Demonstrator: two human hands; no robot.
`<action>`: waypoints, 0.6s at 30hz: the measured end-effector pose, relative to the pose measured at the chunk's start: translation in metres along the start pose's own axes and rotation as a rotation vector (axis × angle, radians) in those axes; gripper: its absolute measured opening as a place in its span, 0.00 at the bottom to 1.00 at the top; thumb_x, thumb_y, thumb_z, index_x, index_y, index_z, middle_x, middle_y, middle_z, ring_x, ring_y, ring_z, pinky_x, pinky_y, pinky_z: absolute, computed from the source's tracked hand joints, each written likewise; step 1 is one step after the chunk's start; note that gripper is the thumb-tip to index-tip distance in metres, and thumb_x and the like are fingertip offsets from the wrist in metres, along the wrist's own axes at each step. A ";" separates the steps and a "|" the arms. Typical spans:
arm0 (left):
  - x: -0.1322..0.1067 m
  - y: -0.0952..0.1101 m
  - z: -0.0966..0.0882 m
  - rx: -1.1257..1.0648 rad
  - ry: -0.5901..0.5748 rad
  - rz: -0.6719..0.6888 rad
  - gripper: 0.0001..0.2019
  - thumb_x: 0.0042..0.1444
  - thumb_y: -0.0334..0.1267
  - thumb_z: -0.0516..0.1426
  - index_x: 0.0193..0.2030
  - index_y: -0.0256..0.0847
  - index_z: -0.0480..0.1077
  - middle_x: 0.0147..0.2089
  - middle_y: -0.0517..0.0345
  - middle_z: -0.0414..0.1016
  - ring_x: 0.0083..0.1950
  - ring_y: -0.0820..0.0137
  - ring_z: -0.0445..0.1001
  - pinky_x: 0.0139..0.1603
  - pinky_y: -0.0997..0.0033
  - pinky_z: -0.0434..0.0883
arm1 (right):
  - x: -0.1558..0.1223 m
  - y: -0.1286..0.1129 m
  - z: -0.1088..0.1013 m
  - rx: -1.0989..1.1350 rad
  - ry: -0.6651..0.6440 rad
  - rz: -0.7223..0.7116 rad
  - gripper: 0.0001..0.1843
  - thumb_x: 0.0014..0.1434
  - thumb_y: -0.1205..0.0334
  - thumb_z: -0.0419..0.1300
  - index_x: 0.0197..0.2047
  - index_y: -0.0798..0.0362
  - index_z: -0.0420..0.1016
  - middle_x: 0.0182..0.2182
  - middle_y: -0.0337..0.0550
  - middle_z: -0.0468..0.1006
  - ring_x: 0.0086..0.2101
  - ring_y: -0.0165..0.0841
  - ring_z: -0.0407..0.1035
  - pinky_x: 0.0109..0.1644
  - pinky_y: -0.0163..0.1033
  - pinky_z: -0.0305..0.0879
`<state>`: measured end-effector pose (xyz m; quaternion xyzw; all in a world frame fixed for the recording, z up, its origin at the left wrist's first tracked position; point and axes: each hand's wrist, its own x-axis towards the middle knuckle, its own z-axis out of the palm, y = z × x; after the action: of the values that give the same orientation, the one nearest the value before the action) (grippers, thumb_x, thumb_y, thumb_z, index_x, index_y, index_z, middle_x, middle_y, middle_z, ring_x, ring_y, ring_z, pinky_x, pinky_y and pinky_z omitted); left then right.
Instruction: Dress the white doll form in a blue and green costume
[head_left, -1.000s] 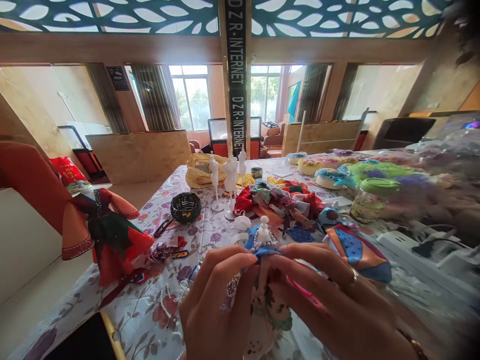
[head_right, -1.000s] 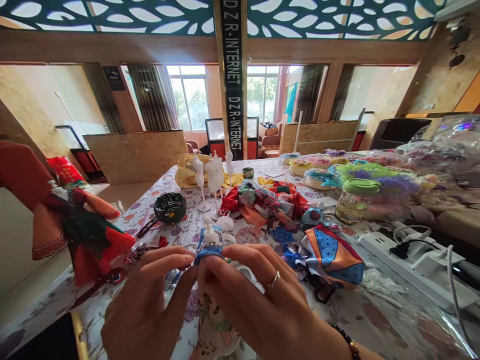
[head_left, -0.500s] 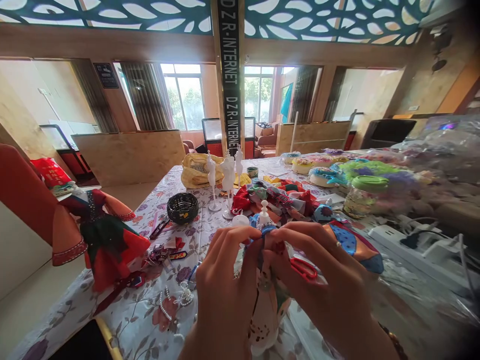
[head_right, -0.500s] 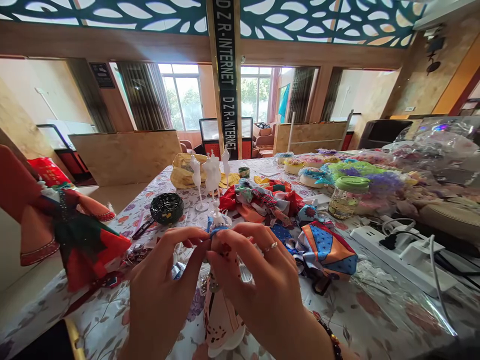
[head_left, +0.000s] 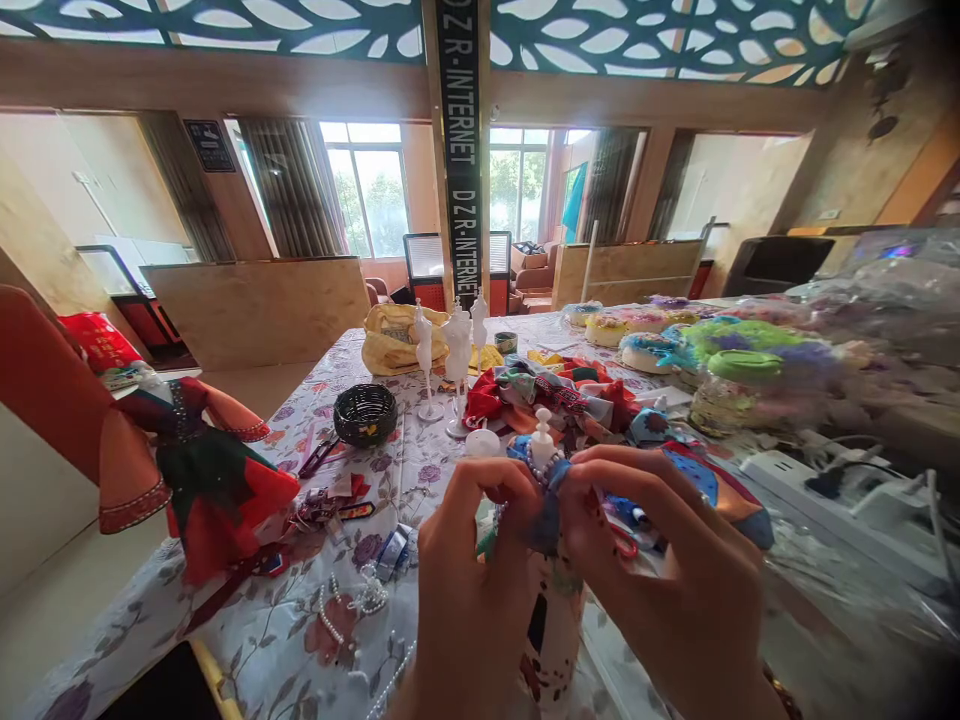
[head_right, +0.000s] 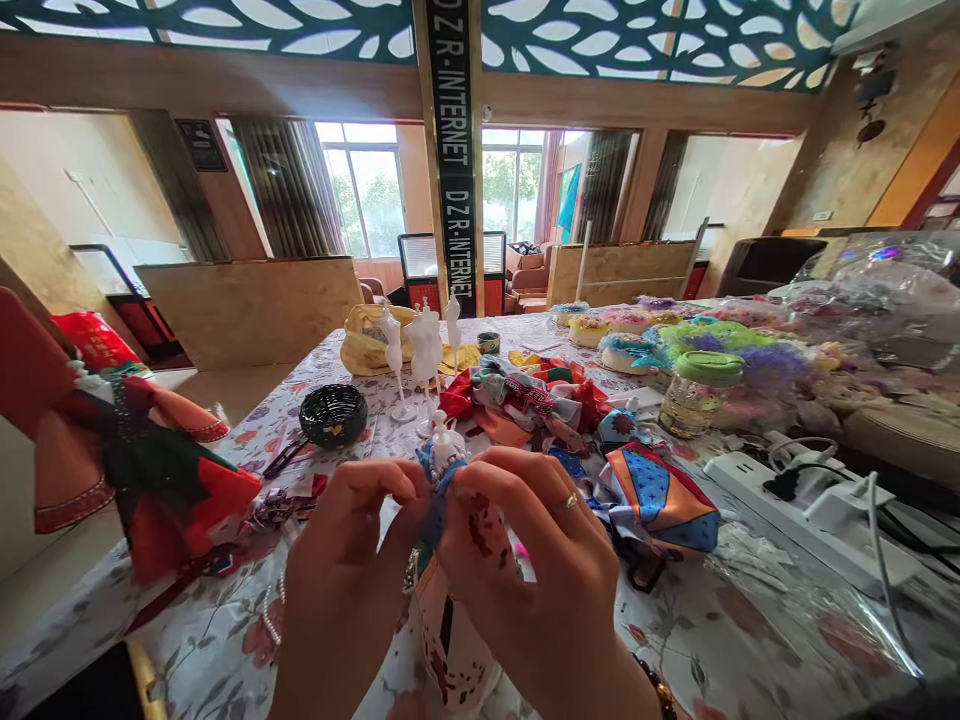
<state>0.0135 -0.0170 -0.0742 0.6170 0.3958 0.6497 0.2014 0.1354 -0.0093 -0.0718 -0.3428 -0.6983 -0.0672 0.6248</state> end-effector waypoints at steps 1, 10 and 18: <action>-0.001 0.000 0.000 -0.009 -0.006 -0.005 0.07 0.60 0.29 0.54 0.33 0.46 0.63 0.34 0.67 0.71 0.35 0.78 0.70 0.35 0.81 0.69 | 0.000 0.000 -0.001 0.005 0.001 0.003 0.09 0.52 0.74 0.60 0.37 0.52 0.71 0.34 0.38 0.74 0.34 0.27 0.71 0.40 0.32 0.66; -0.003 0.011 -0.002 0.343 0.022 0.285 0.07 0.56 0.29 0.58 0.38 0.44 0.66 0.35 0.64 0.71 0.38 0.76 0.69 0.40 0.78 0.69 | -0.004 0.005 -0.010 0.003 -0.050 0.040 0.10 0.53 0.71 0.61 0.38 0.49 0.71 0.37 0.38 0.75 0.36 0.28 0.71 0.42 0.33 0.68; -0.006 0.020 0.000 0.561 -0.035 0.351 0.06 0.58 0.26 0.53 0.37 0.42 0.66 0.37 0.59 0.69 0.40 0.73 0.67 0.42 0.74 0.66 | -0.006 0.002 -0.012 -0.036 -0.021 0.035 0.09 0.54 0.71 0.61 0.36 0.48 0.71 0.36 0.38 0.76 0.35 0.29 0.71 0.40 0.33 0.69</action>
<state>0.0191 -0.0334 -0.0632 0.7182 0.4434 0.5295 -0.0848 0.1461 -0.0168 -0.0756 -0.3667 -0.6974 -0.0652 0.6124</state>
